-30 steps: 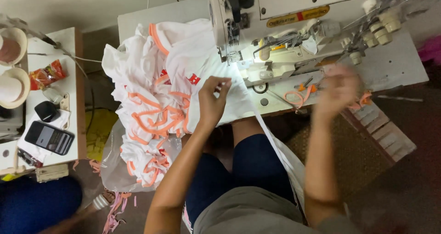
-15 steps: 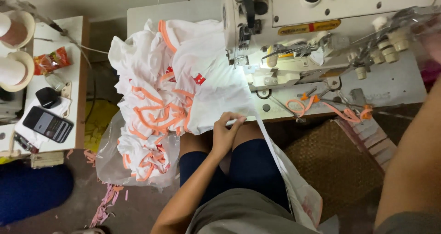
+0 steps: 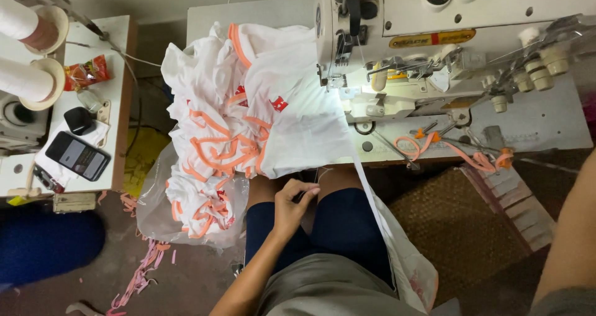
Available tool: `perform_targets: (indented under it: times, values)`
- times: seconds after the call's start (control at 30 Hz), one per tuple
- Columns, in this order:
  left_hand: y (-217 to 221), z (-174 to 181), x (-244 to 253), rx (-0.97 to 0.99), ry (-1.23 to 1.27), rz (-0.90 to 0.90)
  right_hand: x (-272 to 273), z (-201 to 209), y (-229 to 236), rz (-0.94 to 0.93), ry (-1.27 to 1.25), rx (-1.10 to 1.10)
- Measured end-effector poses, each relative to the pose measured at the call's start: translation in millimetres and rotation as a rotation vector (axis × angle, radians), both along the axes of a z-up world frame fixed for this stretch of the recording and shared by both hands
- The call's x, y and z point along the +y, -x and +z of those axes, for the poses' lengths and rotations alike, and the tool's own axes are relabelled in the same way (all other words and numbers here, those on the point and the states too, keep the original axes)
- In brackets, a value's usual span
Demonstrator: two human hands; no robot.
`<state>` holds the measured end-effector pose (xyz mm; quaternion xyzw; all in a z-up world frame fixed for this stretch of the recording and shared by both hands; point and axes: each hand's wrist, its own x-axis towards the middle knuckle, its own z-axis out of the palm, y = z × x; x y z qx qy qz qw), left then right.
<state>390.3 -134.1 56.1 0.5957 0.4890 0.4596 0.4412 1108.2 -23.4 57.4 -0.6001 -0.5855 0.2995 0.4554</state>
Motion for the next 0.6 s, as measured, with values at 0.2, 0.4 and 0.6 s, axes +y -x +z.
perform_targets:
  times: [0.2, 0.4, 0.6]
  values:
    - [25.4, 14.4, -26.0, 0.199, -0.370, 0.073, -39.0, -59.9, 77.5, -0.106, -0.070, -0.122]
    - [20.9, 80.9, -33.6, 0.480, -1.003, -0.100, -72.5, -32.3, 311.6, -0.200, -0.108, -0.247]
    - [-37.7, 127.7, -3.8, 0.321, -1.163, -0.999, -62.9, -77.5, 400.8, -0.123, 0.035, -0.373]
